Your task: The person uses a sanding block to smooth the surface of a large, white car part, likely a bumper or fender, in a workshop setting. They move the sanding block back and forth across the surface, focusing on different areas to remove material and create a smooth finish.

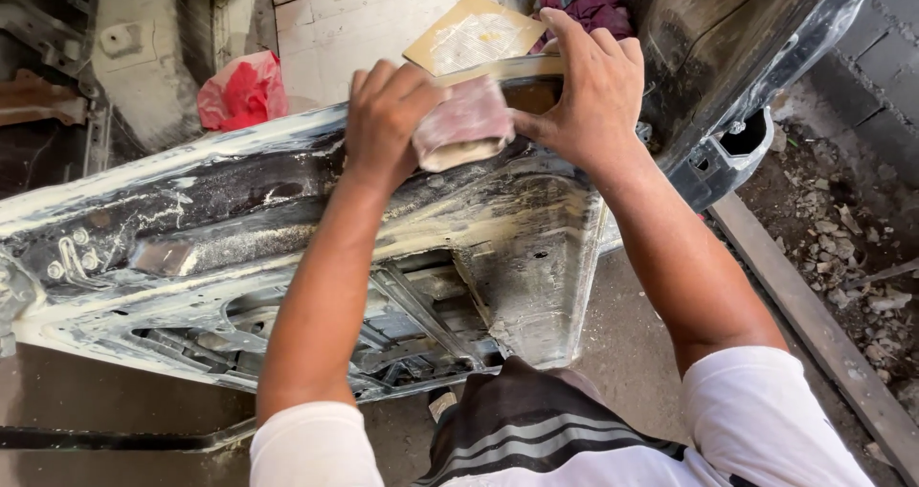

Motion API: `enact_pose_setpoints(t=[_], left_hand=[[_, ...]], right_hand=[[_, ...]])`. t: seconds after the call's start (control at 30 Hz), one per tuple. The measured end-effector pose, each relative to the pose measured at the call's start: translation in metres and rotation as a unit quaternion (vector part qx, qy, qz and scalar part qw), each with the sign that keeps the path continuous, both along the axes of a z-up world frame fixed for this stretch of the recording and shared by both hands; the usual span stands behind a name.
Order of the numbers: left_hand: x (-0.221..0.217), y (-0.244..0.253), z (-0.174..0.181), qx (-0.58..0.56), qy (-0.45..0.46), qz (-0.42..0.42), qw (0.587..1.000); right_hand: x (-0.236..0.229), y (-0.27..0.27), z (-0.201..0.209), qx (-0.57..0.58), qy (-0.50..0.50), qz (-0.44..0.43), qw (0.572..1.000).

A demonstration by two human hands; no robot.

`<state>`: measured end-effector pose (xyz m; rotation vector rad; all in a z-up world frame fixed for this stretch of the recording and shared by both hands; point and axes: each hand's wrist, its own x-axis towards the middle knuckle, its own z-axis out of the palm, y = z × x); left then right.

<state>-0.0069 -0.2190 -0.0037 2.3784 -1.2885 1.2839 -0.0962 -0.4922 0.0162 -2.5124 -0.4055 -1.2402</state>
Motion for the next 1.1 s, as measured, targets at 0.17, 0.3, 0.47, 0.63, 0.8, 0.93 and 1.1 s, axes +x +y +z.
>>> enact_pose_setpoints(t=[0.17,0.3,0.47,0.63,0.8,0.93,1.1], left_hand=[[-0.009,0.02,0.022,0.023,0.059,-0.002,0.998],[-0.012,0.041,0.028,0.003,0.119,0.014,0.993],[-0.009,-0.011,0.033,0.001,0.129,-0.017,0.992],[-0.006,0.025,0.03,0.009,0.154,0.009,0.988],[0.001,-0.016,0.023,0.001,0.131,-0.014,0.991],[0.003,0.006,0.011,0.035,0.08,-0.009,0.996],[-0.025,0.079,0.027,-0.014,0.09,0.033,0.995]], right_hand=[[0.002,-0.002,-0.002,-0.008,0.006,-0.003,1.0],[0.002,0.0,0.0,-0.025,-0.025,-0.002,0.999],[-0.001,0.0,0.001,-0.004,-0.016,0.015,1.0],[-0.001,-0.001,-0.002,0.006,-0.011,0.015,1.0],[0.0,0.002,-0.002,-0.006,-0.015,0.006,1.0],[0.003,-0.001,-0.006,-0.009,0.022,-0.017,1.0],[0.001,0.003,0.001,-0.003,-0.017,-0.004,1.0]])
